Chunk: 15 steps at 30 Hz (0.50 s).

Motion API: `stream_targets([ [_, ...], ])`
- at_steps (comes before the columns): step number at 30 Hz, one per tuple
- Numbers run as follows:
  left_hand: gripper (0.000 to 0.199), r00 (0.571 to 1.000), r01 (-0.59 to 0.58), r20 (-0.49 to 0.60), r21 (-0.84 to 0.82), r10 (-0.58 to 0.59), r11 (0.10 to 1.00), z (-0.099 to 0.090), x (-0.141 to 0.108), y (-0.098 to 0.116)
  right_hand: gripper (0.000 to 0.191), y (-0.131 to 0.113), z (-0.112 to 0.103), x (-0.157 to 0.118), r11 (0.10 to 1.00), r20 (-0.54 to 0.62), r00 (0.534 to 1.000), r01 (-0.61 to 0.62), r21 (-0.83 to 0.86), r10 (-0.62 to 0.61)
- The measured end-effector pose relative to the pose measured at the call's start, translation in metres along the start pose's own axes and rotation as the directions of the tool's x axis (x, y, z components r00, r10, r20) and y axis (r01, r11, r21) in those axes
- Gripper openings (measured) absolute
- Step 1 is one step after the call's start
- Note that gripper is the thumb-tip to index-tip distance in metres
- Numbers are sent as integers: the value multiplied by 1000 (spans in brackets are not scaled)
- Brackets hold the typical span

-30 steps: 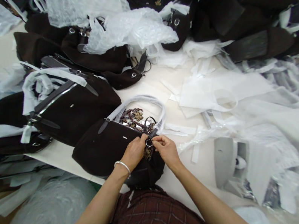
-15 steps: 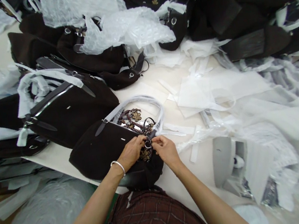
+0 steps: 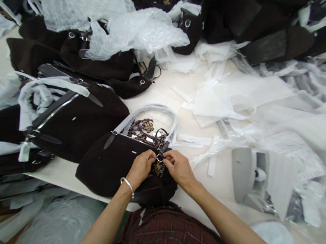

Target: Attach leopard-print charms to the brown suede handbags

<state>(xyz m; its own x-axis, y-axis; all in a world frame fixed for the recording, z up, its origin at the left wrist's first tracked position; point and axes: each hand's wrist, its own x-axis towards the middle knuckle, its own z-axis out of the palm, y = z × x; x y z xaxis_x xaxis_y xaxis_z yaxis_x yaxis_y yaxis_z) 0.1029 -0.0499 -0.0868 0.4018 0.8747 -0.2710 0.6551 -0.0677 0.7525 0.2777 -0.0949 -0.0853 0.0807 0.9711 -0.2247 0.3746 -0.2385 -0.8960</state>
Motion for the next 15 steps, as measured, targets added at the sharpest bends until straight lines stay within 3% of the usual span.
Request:
stream_targets([
  [15, 11, 996, 77, 58, -133, -70, 988, 4, 7, 14, 14, -6, 2, 2, 998, -17, 999, 45, -34, -46],
])
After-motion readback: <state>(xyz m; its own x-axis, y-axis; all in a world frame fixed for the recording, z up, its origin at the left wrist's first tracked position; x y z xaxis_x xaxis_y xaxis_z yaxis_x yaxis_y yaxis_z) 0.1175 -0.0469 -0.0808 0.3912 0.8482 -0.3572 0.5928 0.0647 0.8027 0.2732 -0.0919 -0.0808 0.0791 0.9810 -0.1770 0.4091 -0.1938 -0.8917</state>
